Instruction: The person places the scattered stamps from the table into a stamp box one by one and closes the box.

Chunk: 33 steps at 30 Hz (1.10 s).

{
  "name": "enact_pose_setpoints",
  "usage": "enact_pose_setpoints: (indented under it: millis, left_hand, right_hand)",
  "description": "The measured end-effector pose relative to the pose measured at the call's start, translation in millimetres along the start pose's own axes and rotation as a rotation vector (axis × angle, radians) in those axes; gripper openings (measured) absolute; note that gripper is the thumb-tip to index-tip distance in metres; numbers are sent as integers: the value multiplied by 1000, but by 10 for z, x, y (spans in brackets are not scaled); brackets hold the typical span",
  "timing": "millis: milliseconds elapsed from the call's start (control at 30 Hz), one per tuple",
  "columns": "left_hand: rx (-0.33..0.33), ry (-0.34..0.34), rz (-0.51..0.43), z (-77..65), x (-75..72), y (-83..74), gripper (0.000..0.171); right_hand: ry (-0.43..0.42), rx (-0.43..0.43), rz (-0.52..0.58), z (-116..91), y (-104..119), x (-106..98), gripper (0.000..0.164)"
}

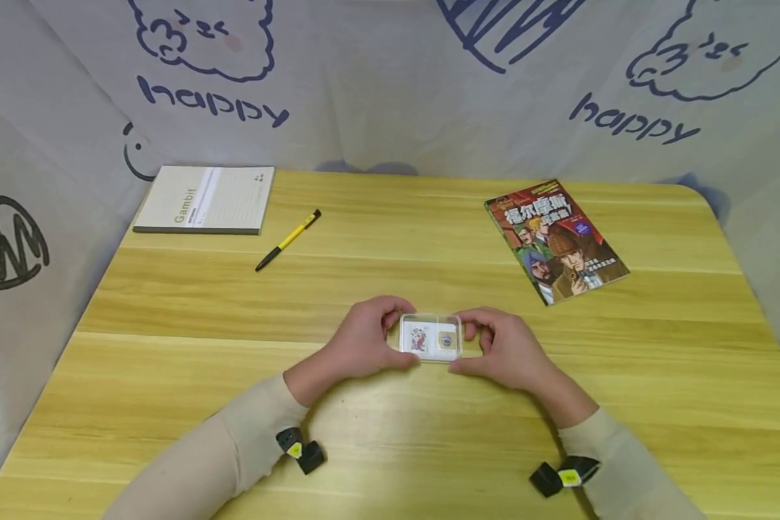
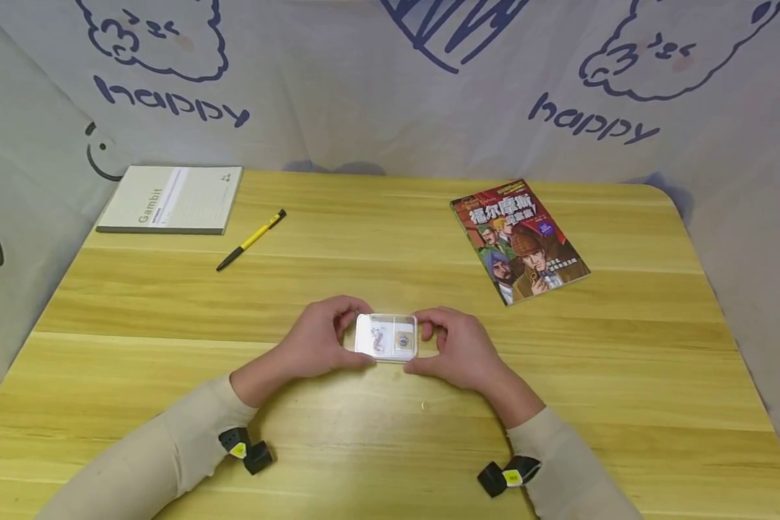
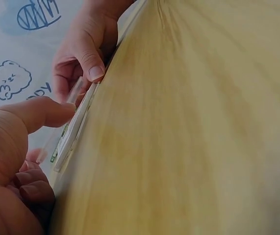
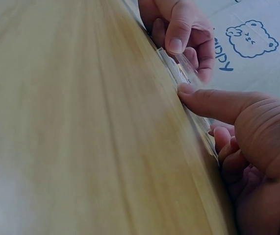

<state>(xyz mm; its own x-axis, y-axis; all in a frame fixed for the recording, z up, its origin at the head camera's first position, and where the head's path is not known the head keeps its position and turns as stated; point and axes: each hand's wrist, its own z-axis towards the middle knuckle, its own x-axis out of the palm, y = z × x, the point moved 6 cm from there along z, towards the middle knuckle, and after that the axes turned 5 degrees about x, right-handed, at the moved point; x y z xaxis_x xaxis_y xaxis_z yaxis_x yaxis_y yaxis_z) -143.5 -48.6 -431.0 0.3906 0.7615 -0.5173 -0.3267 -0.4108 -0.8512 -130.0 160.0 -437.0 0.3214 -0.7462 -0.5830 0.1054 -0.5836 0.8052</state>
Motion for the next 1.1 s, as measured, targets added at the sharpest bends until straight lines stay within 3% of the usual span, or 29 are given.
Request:
enact_pose_setpoints:
  millis: [267,1100]
  left_hand:
    - [-26,28,73,8,2,-24,63]
    - [-32,56,118,-8,4,10,61]
  right_hand:
    - [15,14,30,1,8,-23,65]
    - [3,-3,-1,4,9,9,62]
